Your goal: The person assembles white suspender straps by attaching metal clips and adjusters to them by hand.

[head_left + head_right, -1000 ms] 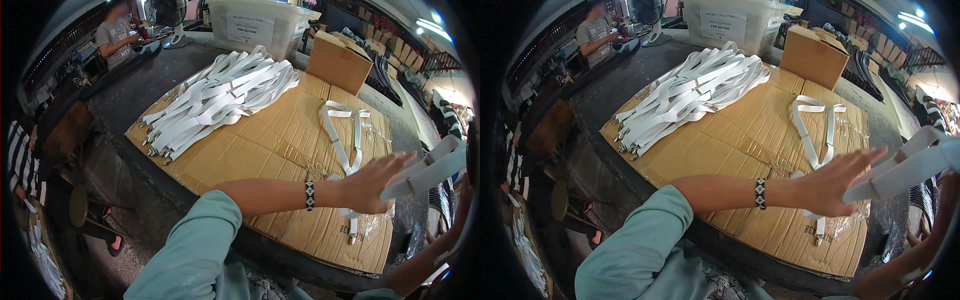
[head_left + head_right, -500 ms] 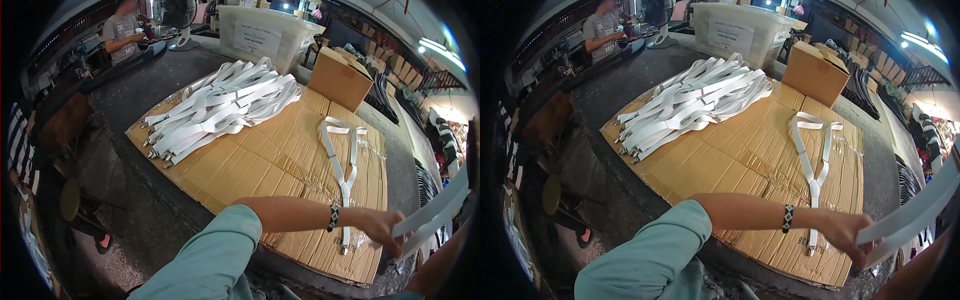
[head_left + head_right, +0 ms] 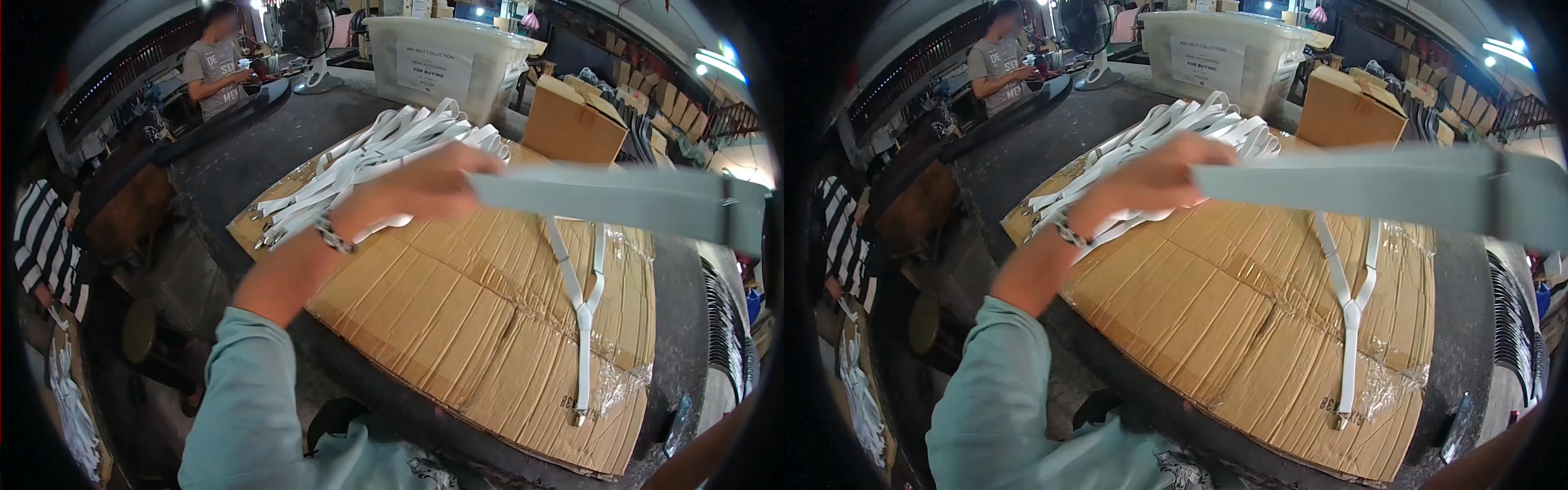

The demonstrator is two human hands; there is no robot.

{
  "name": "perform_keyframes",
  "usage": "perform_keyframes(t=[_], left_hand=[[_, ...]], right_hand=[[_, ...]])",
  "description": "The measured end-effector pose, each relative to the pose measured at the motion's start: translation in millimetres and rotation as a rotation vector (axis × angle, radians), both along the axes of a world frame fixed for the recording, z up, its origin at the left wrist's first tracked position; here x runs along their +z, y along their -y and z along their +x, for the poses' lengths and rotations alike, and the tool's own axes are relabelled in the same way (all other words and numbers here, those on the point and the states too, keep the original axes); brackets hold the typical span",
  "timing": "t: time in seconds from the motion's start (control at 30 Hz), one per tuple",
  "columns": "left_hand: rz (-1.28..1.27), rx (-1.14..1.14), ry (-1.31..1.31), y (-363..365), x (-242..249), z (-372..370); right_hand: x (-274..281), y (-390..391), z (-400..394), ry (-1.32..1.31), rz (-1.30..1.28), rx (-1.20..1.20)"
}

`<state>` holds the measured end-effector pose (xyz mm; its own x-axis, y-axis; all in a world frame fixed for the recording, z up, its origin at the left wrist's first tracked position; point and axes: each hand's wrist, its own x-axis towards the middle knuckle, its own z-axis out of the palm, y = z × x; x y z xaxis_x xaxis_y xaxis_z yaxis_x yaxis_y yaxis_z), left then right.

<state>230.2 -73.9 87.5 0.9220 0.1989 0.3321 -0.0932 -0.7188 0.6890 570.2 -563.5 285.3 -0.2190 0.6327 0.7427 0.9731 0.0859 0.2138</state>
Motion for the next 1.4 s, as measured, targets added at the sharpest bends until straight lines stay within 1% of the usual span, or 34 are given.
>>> perform_keyframes(t=[0.03, 0.07, 0.1, 0.13, 0.17, 0.2, 0.27, 0.3, 0.4, 0.5, 0.53, 0.63, 0.7, 0.73, 0.8, 0.83, 0.87, 0.93, 1.03, 1.13, 1.23, 1.33, 1.4], left_hand=[[0.478, 0.118, 0.235, -38.8, -8.6, -8.7], [0.705, 0.244, 0.277, -63.5, -5.4, -28.9], [0.775, 0.221, 0.336, -88.8, -3.1, -49.2], [0.941, 0.444, 0.247, -92.6, -2.6, -71.6], [0.949, 0.525, 0.205, -107.4, -9.9, -92.2], [0.917, 0.554, 0.254, -121.2, -21.3, -108.3], [0.838, 0.643, 0.12, -132.4, -45.0, -134.3], [0.79, 0.635, 0.07, -136.6, -58.9, -143.1], [0.657, 0.644, -0.114, -151.6, -102.2, -165.4], [0.605, 0.542, -0.34, -140.8, -111.5, -174.2], [0.6, 0.553, -0.459, -127.9, -95.3, -169.2], [0.846, 0.548, -0.705, -100.4, -58.1, -161.3], [0.891, 0.541, -0.837, -70.0, -30.1, -136.9], [0.916, 0.541, -0.901, -53.6, -19.0, -121.1], [0.646, 0.314, -0.483, -15.0, -10.4, -80.9], [0.461, 0.163, -0.318, 8.7, -12.3, -55.4], [0.303, 0.005, -0.166, 29.9, -25.4, -31.3], [0.218, -0.136, -0.088, 79.1, -50.6, 1.4], [0.444, -0.176, -0.165, 108.9, -90.5, 41.8], [0.307, -0.223, -0.159, 106.2, -121.7, 73.6], [0.274, -0.212, -0.044, 102.7, -122.7, 92.8], [0.265, -0.144, 0.115, 105.4, -115.3, 99.3], [0.227, -0.16, 0.011, 108.0, -108.8, 94.9]], right_hand=[[-38.0, -8.9, 12.5, -0.331, -0.114, 0.042], [-82.4, -25.4, 21.8, -0.661, -0.228, 0.086], [-115.7, -58.4, 4.2, -0.816, -0.341, 0.067], [-134.8, -105.6, -34.9, -0.812, -0.489, 0.035], [-151.0, -147.7, -69.7, -0.803, -0.627, 0.03], [-167.1, -175.2, -91.5, -0.795, -0.742, 0.053], [-196.3, -212.8, -112.2, -0.786, -0.899, 0.117], [-211.7, -222.2, -116.3, -0.784, -0.967, 0.151], [-243.9, -239.2, -124.9, -0.829, -1.032, 0.164], [-267.0, -240.9, -116.1, -0.783, -1.087, 0.205], [-269.6, -238.7, -114.6, -0.737, -1.1, 0.177], [-269.5, -230.7, -109.6, -0.625, -1.111, 0.07], [-262.4, -223.5, -114.5, -0.555, -1.082, -0.013], [-273.9, -215.4, -113.2, -0.52, -0.94, 0.013], [-268.8, -205.8, -124.1, -0.446, -0.927, -0.121], [-266.9, -202.1, -131.1, -0.41, -0.925, -0.185], [-267.7, -197.6, -136.6, -0.406, -0.909, -0.213], [-269.1, -188.9, -142.8, -0.387, -0.876, -0.27], [-275.1, -170.7, -140.5, -0.436, -0.857, -0.353], [-282.1, -153.5, -131.7, -0.492, -0.819, -0.387], [-289.6, -150.2, -128.6, -0.581, -0.732, -0.35], [-295.3, -153.2, -132.1, -0.499, -0.646, -0.331], [-303.6, -153.3, -135.8, -0.44, -0.616, -0.324]])
